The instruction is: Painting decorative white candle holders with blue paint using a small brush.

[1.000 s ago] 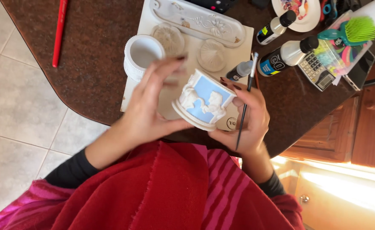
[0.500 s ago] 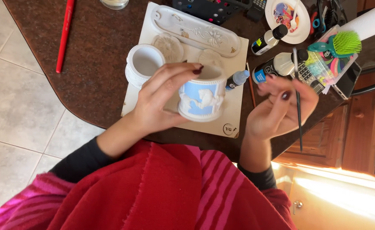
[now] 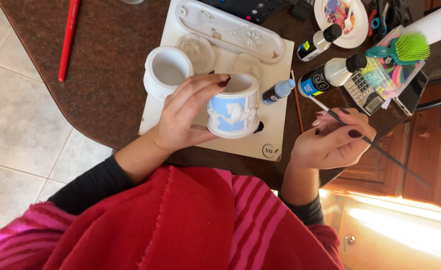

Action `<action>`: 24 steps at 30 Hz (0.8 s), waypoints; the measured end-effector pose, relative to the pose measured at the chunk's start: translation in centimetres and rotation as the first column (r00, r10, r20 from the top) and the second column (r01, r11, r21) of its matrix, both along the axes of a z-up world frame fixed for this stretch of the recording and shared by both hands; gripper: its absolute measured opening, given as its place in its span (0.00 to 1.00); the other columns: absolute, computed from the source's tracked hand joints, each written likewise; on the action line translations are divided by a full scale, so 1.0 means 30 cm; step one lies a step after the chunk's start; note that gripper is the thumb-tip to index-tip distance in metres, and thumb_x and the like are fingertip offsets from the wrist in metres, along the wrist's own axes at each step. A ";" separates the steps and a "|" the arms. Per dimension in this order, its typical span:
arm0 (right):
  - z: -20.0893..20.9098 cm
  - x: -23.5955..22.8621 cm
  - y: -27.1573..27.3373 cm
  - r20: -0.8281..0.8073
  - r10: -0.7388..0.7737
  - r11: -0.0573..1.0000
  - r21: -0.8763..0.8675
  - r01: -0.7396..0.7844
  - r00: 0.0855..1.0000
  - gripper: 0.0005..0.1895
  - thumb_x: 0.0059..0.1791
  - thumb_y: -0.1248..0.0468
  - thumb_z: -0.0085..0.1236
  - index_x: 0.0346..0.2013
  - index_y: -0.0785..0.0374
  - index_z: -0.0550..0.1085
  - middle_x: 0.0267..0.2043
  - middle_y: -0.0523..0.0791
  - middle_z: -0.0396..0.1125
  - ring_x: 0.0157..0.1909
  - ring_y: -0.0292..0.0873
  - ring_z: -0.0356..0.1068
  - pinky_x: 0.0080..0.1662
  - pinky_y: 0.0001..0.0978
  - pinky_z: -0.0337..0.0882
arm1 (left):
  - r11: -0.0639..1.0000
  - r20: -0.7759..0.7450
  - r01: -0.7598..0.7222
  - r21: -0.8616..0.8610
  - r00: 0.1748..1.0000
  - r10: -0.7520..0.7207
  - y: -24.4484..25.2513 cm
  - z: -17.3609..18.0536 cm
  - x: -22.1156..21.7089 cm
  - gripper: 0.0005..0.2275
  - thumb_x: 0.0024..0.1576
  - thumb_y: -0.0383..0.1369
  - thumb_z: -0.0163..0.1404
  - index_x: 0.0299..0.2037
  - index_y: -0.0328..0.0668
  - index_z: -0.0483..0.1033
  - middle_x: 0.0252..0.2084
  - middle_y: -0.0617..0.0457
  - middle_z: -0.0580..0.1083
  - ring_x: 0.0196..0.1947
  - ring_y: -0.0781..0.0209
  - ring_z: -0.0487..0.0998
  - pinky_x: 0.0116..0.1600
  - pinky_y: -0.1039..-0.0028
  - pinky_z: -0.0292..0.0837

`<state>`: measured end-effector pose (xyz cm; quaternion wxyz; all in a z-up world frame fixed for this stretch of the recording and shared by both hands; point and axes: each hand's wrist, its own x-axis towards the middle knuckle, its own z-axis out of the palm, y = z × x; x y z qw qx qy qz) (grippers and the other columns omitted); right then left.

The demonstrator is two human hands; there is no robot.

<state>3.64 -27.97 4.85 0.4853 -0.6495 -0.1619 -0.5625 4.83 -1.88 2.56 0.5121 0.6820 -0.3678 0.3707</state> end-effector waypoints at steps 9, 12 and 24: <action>-0.009 0.009 -0.038 -0.006 0.083 0.988 0.129 -0.082 0.997 0.16 0.66 0.57 0.41 0.43 0.68 0.63 0.34 0.49 0.61 0.23 0.35 0.54 0.27 0.21 0.54 | 0.998 -0.014 0.057 -0.003 0.998 -0.057 0.008 -0.019 -0.007 0.32 0.50 0.34 0.73 0.57 0.30 0.66 0.61 0.36 0.71 0.60 0.40 0.77 0.64 0.59 0.75; -0.023 0.008 -0.054 -0.013 0.131 0.988 0.082 -0.129 0.991 0.16 0.67 0.58 0.42 0.42 0.67 0.64 0.33 0.50 0.62 0.24 0.38 0.56 0.29 0.24 0.56 | 0.997 0.001 0.078 -0.002 0.997 -0.078 0.014 -0.009 -0.016 0.31 0.49 0.35 0.73 0.55 0.31 0.64 0.62 0.35 0.70 0.60 0.39 0.76 0.65 0.57 0.75; -0.085 -0.067 -0.086 -0.619 0.065 0.904 -0.296 -0.309 0.783 0.11 0.61 0.68 0.47 0.38 0.71 0.73 0.36 0.48 0.71 0.32 0.36 0.71 0.38 0.26 0.71 | 0.993 -0.027 0.097 -0.067 0.995 -0.099 -0.005 0.011 -0.022 0.35 0.46 0.34 0.77 0.58 0.32 0.67 0.54 0.38 0.70 0.59 0.42 0.76 0.64 0.58 0.77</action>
